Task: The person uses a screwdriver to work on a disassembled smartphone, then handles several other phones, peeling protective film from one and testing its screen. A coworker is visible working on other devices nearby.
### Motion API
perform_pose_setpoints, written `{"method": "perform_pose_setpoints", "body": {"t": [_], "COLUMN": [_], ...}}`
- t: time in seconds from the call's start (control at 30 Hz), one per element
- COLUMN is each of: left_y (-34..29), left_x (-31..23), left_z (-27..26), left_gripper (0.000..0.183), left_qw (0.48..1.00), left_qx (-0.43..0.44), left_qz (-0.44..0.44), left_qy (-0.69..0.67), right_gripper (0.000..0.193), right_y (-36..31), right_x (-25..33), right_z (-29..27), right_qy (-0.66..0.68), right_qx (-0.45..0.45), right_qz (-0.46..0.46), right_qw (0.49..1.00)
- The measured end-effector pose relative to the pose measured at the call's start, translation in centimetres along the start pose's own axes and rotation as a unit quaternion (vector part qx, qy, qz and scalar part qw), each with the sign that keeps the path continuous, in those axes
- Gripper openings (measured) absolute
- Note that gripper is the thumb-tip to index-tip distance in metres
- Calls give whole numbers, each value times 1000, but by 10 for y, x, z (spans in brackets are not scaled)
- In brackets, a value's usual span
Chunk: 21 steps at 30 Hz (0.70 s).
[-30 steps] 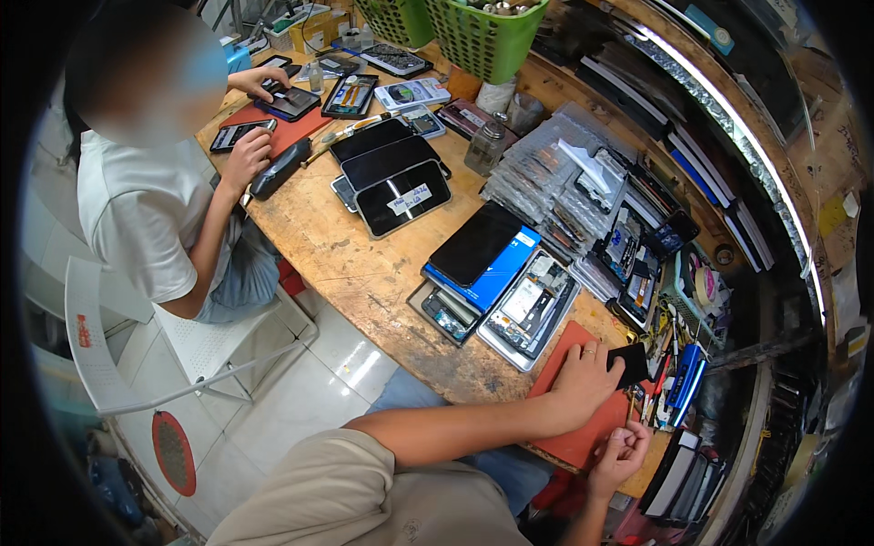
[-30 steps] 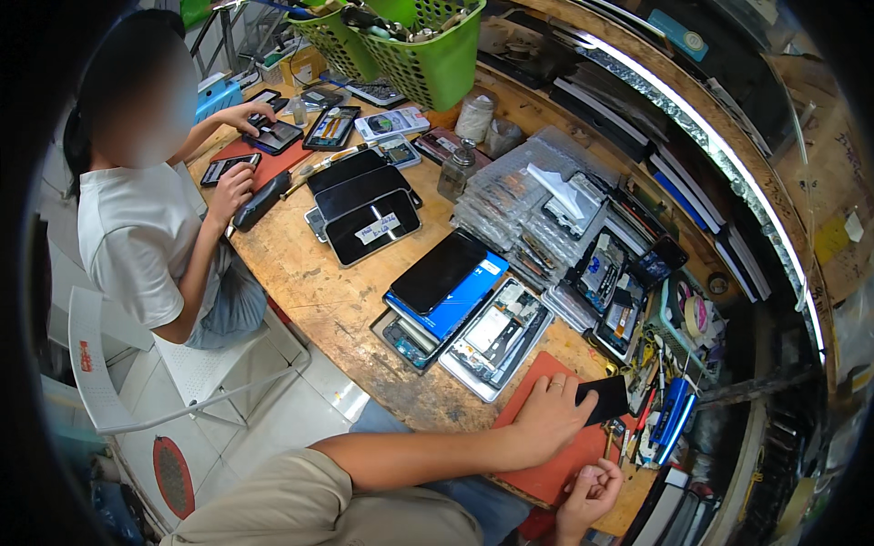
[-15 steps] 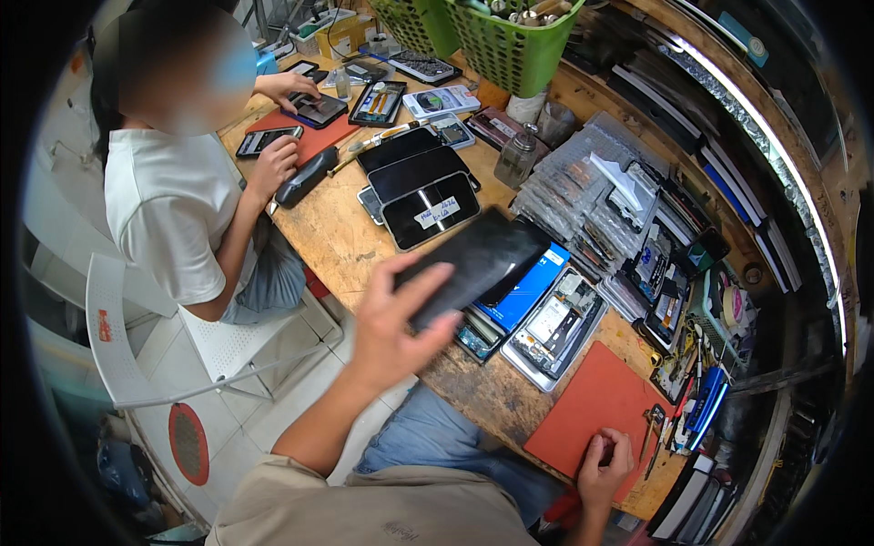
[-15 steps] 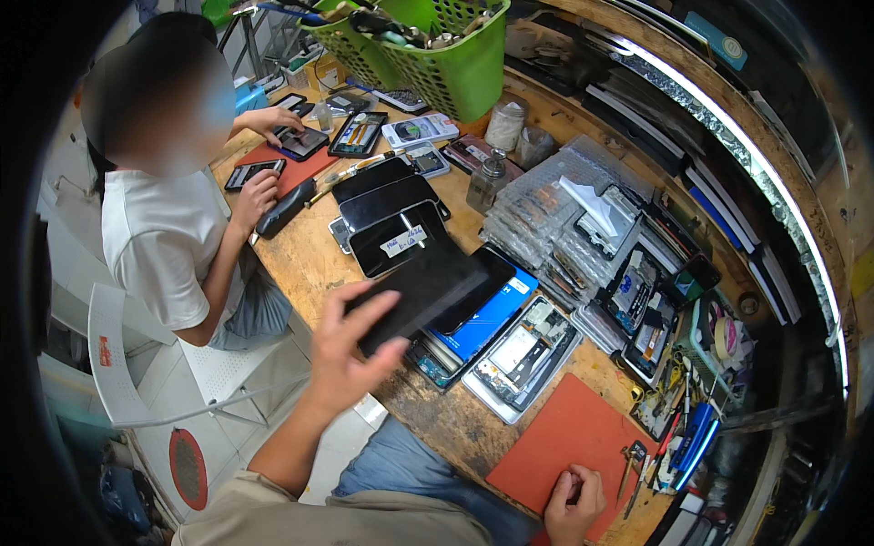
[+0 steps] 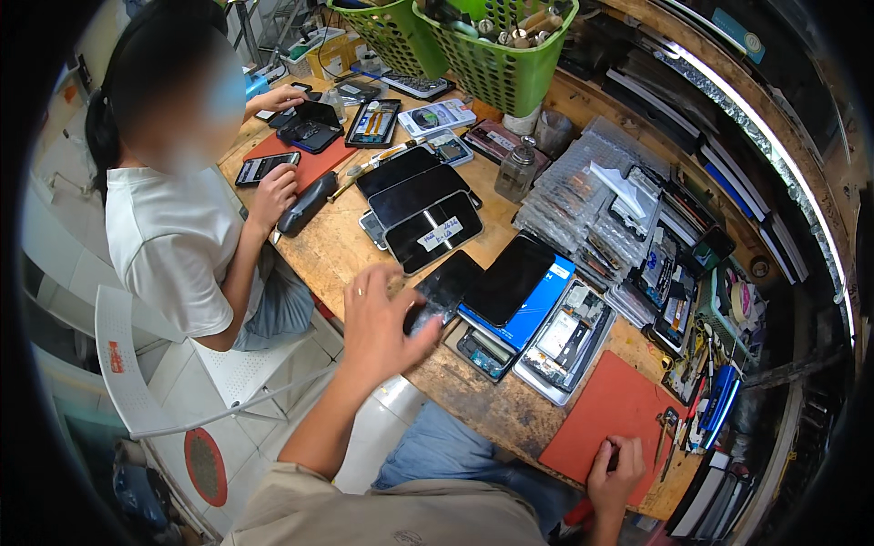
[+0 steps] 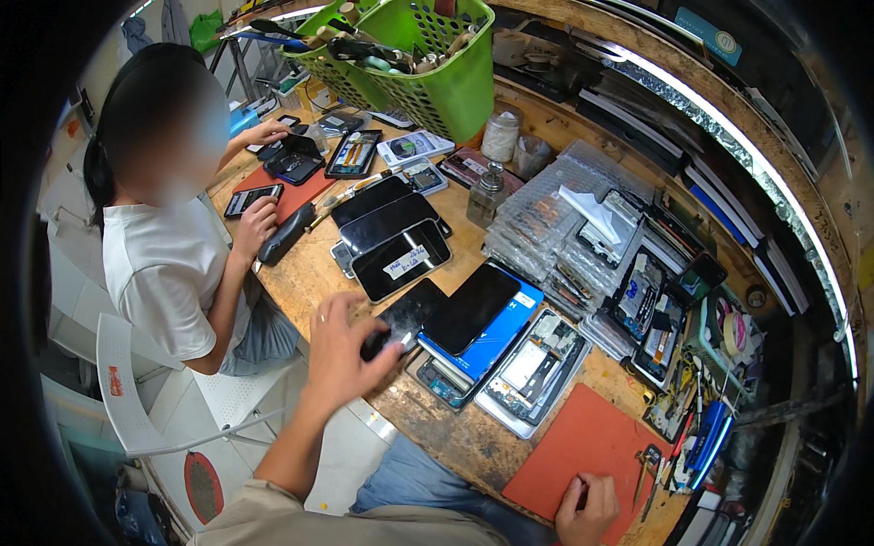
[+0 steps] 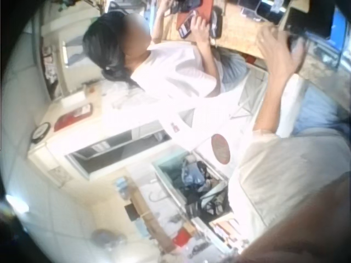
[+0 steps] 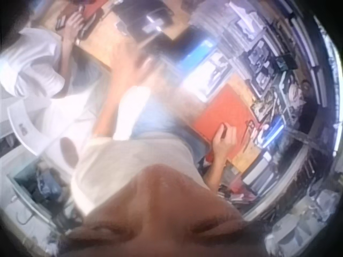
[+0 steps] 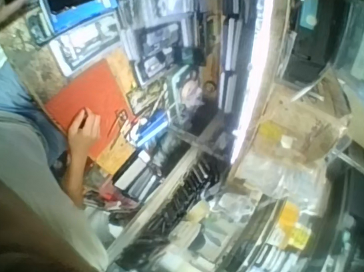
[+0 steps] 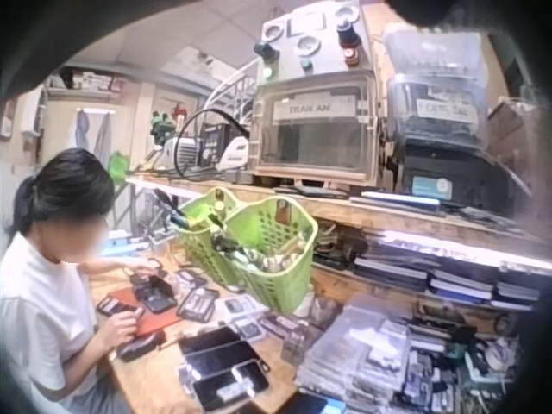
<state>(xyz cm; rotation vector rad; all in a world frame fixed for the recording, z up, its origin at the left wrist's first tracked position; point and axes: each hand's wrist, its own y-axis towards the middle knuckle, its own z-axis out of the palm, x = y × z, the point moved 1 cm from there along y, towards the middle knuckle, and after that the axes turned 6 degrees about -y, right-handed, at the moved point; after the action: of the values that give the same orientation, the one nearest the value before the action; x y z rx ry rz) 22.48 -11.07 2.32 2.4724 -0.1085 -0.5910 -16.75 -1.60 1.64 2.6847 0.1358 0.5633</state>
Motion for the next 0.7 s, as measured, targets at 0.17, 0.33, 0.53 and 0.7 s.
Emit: {"method": "perform_pose_setpoints", "body": {"t": [0.17, 0.33, 0.53, 0.7], "left_y": [62, 71, 38, 25], "left_x": [41, 43, 9, -4], "left_z": [9, 17, 16, 19], "left_gripper": [39, 32, 21, 18], "left_qw": [996, 997, 997, 998], "left_qx": [-40, -14, -30, 45], "left_qz": [-68, -66, 28, 18], "left_qy": [47, -34, -60, -46], "right_gripper": [3, 3, 3, 4], "right_y": [0, -1, 0, 0], "right_x": [1, 0, 0, -1], "right_z": [-1, -3, -2, -2], "right_qy": [-2, -8, -4, 1], "right_qx": [5, -21, -7, -6], "right_qz": [6, -10, 3, -1], "right_qw": [1000, 1000, 1000, 1000]}}
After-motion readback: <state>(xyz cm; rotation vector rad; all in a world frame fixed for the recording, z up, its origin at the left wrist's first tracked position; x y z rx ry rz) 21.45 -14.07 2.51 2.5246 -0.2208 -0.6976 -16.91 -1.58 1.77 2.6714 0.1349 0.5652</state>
